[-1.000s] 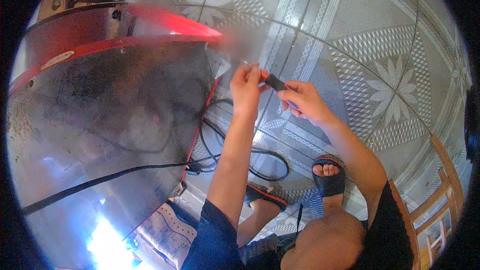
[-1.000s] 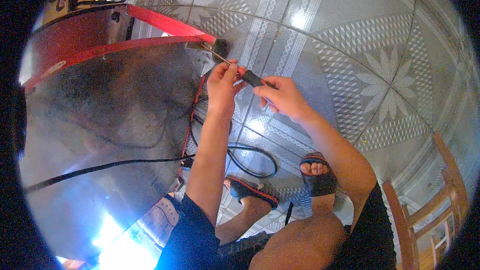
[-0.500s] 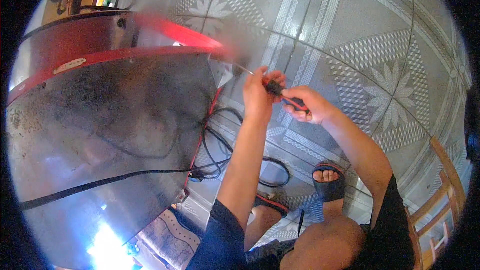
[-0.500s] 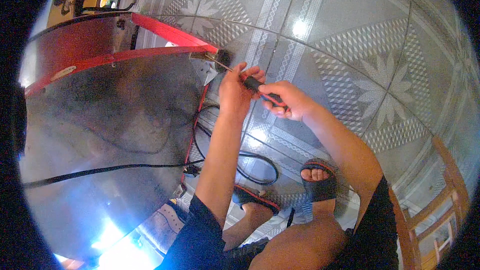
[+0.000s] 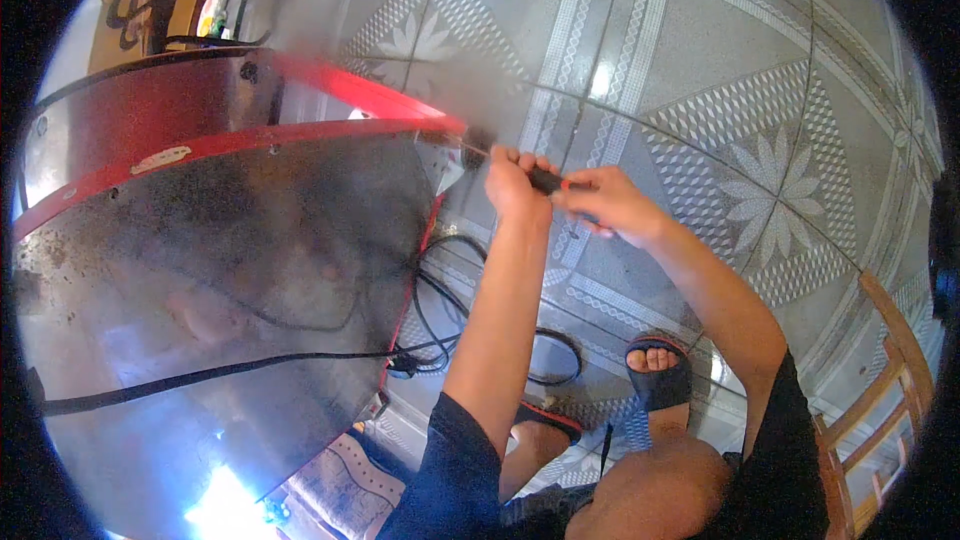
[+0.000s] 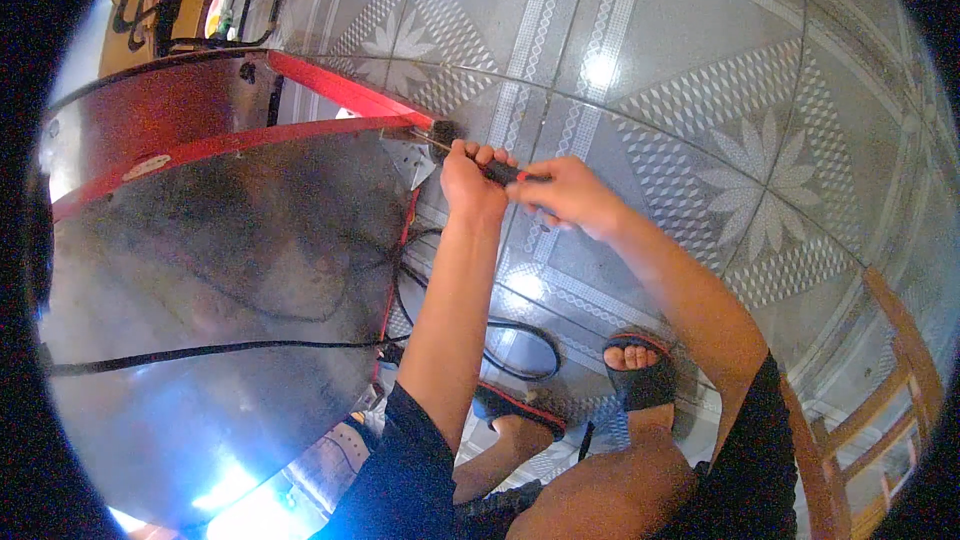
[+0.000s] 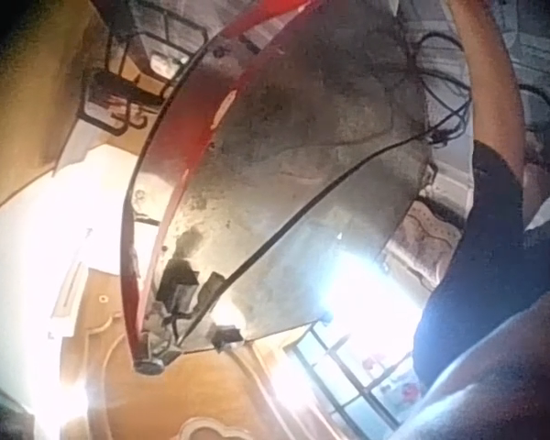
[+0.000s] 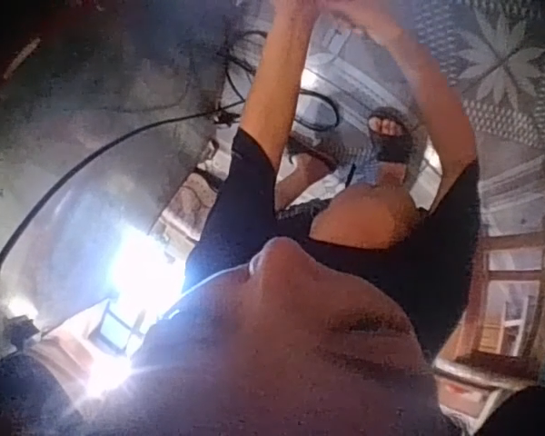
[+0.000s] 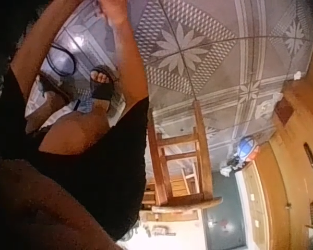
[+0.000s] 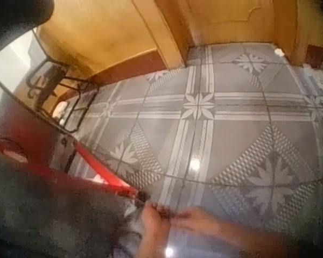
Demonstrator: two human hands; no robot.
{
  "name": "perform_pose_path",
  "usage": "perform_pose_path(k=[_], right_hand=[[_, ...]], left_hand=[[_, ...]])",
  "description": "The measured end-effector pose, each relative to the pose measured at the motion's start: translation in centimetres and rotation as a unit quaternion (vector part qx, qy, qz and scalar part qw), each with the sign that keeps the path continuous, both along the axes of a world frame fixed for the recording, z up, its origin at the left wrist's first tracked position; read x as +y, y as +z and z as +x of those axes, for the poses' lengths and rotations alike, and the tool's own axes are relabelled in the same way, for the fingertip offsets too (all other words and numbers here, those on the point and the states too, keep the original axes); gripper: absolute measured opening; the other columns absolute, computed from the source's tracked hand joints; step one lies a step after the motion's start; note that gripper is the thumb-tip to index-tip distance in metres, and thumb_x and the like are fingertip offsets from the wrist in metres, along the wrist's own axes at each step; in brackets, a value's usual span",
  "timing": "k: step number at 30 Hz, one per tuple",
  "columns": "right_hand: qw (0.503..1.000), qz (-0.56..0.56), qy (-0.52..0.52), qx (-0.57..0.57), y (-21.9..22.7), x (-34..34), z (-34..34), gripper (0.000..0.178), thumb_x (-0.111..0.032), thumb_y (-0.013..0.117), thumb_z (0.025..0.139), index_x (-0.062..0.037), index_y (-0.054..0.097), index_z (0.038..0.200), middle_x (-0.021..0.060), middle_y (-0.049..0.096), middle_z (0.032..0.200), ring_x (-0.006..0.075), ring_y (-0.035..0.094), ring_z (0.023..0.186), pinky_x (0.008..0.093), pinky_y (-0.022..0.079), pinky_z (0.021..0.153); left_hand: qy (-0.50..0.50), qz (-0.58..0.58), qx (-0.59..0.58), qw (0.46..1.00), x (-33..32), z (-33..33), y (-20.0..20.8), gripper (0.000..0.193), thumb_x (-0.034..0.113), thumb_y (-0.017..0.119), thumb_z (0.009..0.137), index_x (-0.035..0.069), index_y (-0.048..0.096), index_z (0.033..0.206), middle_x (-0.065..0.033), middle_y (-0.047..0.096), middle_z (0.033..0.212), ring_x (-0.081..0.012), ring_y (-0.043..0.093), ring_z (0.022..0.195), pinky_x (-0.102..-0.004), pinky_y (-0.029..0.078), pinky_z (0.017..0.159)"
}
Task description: The person uses a screwdriver to tighten a screw on the corner of a red metal frame and then secures a metal bracket to a surface.
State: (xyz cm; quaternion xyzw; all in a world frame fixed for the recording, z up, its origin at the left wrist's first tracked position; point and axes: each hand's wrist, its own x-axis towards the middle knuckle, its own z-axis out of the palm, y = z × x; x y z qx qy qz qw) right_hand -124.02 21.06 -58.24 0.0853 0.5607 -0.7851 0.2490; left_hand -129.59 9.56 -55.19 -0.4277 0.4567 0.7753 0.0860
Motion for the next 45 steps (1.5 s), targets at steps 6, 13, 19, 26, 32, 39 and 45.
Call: perform_pose_path(k=[6, 13, 19, 26, 32, 39, 45], right_hand=[[0.830, -0.445, 0.140, -0.306, -1.1, -0.5, -0.5, 0.045, -0.042, 0.043, 0.085, 0.0015, 0.050, 0.093, 0.0019, 0.041, 0.050, 0.0055, 0.028, 0.029, 0.0180, 0.021, 0.025], [0.838, -0.429, 0.185, -0.281, -1.9, 1.5, -1.0, 0.043, -0.042, 0.044, 0.084, 0.0007, 0.048, 0.093, 0.0019, 0.040, 0.050, 0.0065, 0.031, 0.030, 0.0193, 0.024, 0.025], [0.864, -0.358, 0.192, -0.296, -0.9, 0.8, -1.5, 0.041, -0.042, 0.042, 0.085, -0.0019, 0.051, 0.084, 0.0032, 0.043, 0.048, 0.0076, 0.033, 0.028, 0.0196, 0.025, 0.025], [0.901, -0.300, 0.155, -0.272, -0.3, -0.5, -0.4, 0.042, -0.046, 0.045, 0.082, -0.0046, 0.048, 0.075, 0.0022, 0.042, 0.047, 0.0075, 0.033, 0.028, 0.0198, 0.024, 0.025], [0.965, -0.131, 0.146, -0.174, -0.3, -1.1, 0.1, 0.040, -0.043, 0.051, 0.080, -0.0038, 0.048, 0.073, 0.0052, 0.045, 0.048, 0.0125, 0.040, 0.031, 0.0255, 0.031, 0.028], [0.843, 0.463, 0.087, 0.260, 2.7, -0.1, -0.6, 0.037, -0.037, 0.054, 0.078, -0.0004, 0.050, 0.078, 0.0091, 0.049, 0.050, 0.0233, 0.053, 0.048, 0.0392, 0.043, 0.047], [0.957, 0.252, 0.044, 0.139, 0.0, -1.7, 1.4, 0.038, -0.038, 0.050, 0.081, 0.0001, 0.050, 0.085, 0.0060, 0.052, 0.055, 0.0177, 0.048, 0.040, 0.0327, 0.040, 0.038]], left_hand=[[-0.050, -0.039, 0.029, 0.998, -2.9, -0.2, -0.7, 0.017, 0.020, 0.042, 0.083, 0.007, 0.040, 0.072, -0.0050, 0.038, 0.058, -0.0213, 0.041, 0.057, -0.0377, 0.039, 0.057], [-0.398, -0.872, 0.280, 0.062, -3.3, -4.3, 10.0, 0.028, 0.020, 0.054, 0.069, 0.002, 0.058, 0.090, -0.0090, 0.058, 0.078, -0.0247, 0.052, 0.077, -0.0379, 0.037, 0.078], [-0.598, -0.790, -0.133, -0.016, -5.3, -10.4, 11.6, 0.029, 0.025, 0.047, 0.075, 0.009, 0.063, 0.093, -0.0082, 0.062, 0.094, -0.0253, 0.058, 0.088, -0.0429, 0.041, 0.072], [-0.578, -0.810, -0.096, -0.042, -5.7, -9.6, 11.4, 0.026, 0.022, 0.045, 0.079, 0.012, 0.064, 0.092, -0.0063, 0.062, 0.097, -0.0239, 0.059, 0.088, -0.0429, 0.043, 0.070], [-0.577, -0.806, -0.126, -0.031, -5.0, -9.8, 11.5, 0.026, 0.023, 0.045, 0.080, 0.014, 0.063, 0.094, -0.0045, 0.061, 0.098, -0.0219, 0.058, 0.089, -0.0427, 0.041, 0.071], [-0.549, -0.831, -0.064, -0.062, -6.1, -9.4, 11.5, 0.024, 0.023, 0.045, 0.078, 0.013, 0.066, 0.085, -0.0048, 0.064, 0.090, -0.0234, 0.061, 0.082, -0.0397, 0.044, 0.066], [-0.558, -0.826, -0.058, -0.060, -6.3, -10.0, 11.5, 0.026, 0.023, 0.045, 0.078, 0.012, 0.065, 0.089, -0.0066, 0.063, 0.092, -0.0240, 0.061, 0.084, -0.0403, 0.044, 0.066]])
